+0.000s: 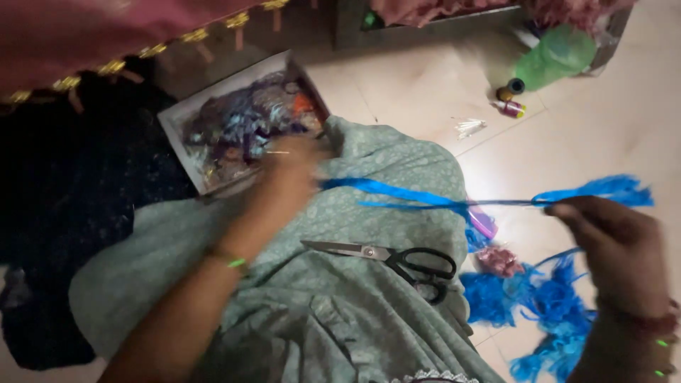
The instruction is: Cutting and tying blue ribbons to create decorative items.
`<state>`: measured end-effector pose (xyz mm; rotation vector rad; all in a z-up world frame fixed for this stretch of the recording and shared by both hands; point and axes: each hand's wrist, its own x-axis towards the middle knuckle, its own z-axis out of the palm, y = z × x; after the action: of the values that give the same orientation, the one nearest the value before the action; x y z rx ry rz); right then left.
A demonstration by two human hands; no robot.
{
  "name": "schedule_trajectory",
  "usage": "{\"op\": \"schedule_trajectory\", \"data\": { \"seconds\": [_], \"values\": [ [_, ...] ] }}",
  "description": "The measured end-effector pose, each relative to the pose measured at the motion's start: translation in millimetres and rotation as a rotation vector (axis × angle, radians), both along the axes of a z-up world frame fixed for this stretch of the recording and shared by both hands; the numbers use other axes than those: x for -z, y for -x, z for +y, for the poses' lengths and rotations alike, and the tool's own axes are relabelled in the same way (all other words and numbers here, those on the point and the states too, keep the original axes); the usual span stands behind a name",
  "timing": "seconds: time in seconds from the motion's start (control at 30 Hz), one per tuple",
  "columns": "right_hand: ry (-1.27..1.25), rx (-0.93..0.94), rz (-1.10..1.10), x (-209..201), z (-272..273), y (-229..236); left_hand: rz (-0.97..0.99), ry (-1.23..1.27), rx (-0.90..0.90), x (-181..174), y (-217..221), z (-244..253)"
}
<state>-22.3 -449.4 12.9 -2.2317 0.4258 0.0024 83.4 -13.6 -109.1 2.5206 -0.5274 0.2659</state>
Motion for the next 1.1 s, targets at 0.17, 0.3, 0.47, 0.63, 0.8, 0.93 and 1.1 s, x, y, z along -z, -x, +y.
{"op": "schedule_trajectory", "data": {
  "seconds": [0.17, 0.3, 0.47, 0.63, 0.8, 0.93, 1.1],
  "values": [
    [0.114, 0.057, -0.156, -20, -47, 4, -0.214, 0.074, 0.296, 8, -9, -81],
    [0.268, -0.18, -0.196, -40, -49, -6, -0.001, -0.015, 0.324, 3, -49, -83],
    [0.395, -0.443, -0.249, -68, -21, -22, 0.71, 0.378, 0.501, -76, -86, -75],
    [-0.07, -0.794, -0.337, -109, 113, -72, 0.615, 0.303, 0.712, -182, -85, -96],
    [-0.323, -0.689, -0.197, -100, 111, -120, 0.552, 0.393, 0.645, -222, -88, -76],
    [-0.293, -0.489, -0.246, -132, 101, -129, 0.606, 0.452, 0.741, -215, -97, -53],
    [-0.45, -0.685, -0.436, -111, -7, -193, 0.699, 0.487, 0.796, -200, -98, -42]
  ]
}}
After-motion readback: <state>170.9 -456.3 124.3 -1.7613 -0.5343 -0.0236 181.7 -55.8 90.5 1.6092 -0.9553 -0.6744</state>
